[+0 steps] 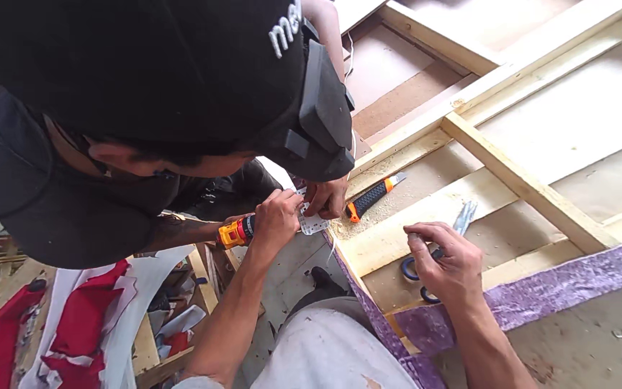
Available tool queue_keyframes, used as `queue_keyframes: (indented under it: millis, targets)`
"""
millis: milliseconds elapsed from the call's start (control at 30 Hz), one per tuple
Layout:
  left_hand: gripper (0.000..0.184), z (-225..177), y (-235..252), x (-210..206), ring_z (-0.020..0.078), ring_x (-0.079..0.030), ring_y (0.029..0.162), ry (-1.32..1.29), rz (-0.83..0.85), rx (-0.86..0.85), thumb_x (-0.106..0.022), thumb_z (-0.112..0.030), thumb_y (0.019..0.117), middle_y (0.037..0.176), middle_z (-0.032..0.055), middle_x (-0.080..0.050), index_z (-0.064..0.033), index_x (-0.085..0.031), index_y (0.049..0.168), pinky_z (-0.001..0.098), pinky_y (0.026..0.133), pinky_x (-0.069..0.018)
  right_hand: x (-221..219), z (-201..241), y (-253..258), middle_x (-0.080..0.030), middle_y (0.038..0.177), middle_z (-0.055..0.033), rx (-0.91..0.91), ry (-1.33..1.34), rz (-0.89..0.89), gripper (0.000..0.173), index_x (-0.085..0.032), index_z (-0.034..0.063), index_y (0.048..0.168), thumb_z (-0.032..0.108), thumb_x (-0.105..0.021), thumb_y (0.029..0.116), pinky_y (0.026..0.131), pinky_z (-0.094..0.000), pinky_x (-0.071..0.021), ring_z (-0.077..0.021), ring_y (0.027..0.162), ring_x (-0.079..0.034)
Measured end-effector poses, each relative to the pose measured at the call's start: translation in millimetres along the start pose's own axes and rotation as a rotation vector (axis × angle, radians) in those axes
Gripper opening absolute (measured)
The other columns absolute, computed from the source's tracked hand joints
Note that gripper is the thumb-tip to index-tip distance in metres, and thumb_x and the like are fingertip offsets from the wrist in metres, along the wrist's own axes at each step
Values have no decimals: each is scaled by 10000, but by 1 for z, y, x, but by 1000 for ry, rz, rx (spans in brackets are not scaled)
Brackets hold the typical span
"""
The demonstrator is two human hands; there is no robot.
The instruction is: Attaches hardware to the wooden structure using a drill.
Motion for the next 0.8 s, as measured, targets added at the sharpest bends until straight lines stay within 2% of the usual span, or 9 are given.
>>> queue_keyframes:
  millis: [100, 233, 333, 400, 467, 533, 600, 800]
  targets:
    - [254, 4, -5, -3, 273, -697, 928, -20, -37, 19, -543, -219, 1022, 935, 70, -722, -134, -782, 1019, 462, 760, -568, 0, 0, 0, -741, 1008, -75, 6, 3, 0, 255, -758, 52, 1035, 193, -550, 988, 757, -263, -594, -103, 861, -698]
    - [242, 3, -7, -2, 282, -704, 934, -47, -65, 31, -556, -210, 1006, 929, 78, -728, -123, -781, 982, 484, 769, -572, 0, 0, 0, -739, 998, -77, 11, 2, 1, 256, -758, 45, 1032, 186, -550, 985, 758, -266, -598, -101, 860, -699]
    - [217, -1, -8, 2, 315, -724, 896, -37, -121, 40, -592, -195, 964, 900, 100, -739, -99, -782, 924, 529, 742, -574, 0, 1, 0, -738, 998, -88, 14, 6, -1, 257, -755, 37, 1030, 183, -548, 987, 757, -261, -597, -105, 858, -700]
    - [205, -6, -11, 5, 349, -730, 928, -22, -135, 66, -607, -195, 948, 930, 135, -751, -75, -769, 911, 562, 773, -568, 0, 2, 0, -738, 999, -90, 14, 10, -3, 259, -755, 38, 1032, 189, -548, 988, 759, -260, -594, -105, 858, -699]
    - [218, -9, -15, 8, 391, -739, 919, -1, -149, 77, -613, -199, 927, 917, 181, -758, -52, -772, 941, 599, 773, -562, 0, 2, 0, -738, 994, -89, 18, 12, -11, 260, -756, 36, 1028, 190, -551, 986, 756, -255, -593, -103, 851, -698]
    - [271, -9, -21, 6, 420, -722, 992, 17, -157, 105, -633, -252, 936, 982, 215, -753, -31, -773, 1005, 624, 861, -541, 0, 3, 0, -737, 993, -91, 20, 12, -11, 260, -755, 34, 1027, 189, -551, 988, 758, -254, -591, -101, 848, -696]
    - [294, -5, -27, -1, 416, -712, 1029, 14, -214, 115, -657, -278, 918, 1020, 221, -748, -22, -767, 1012, 622, 916, -526, 0, 3, 0, -737, 995, -94, 22, 15, -10, 260, -755, 34, 1026, 189, -550, 989, 763, -255, -593, -104, 850, -698]
    - [327, -5, -37, 3, 434, -699, 1055, -69, -176, 171, -695, -267, 899, 1050, 259, -733, 25, -751, 1036, 615, 933, -517, 0, 3, 0, -739, 997, -96, 26, 19, -7, 260, -755, 30, 1032, 182, -549, 988, 764, -256, -594, -107, 855, -700]
Point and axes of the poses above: each hand's wrist, its own y-axis towards the middle knuckle, its own x-axis out of the back of the hand, z = x × y, the point moved 3 cm from there along y, towards the middle knuckle
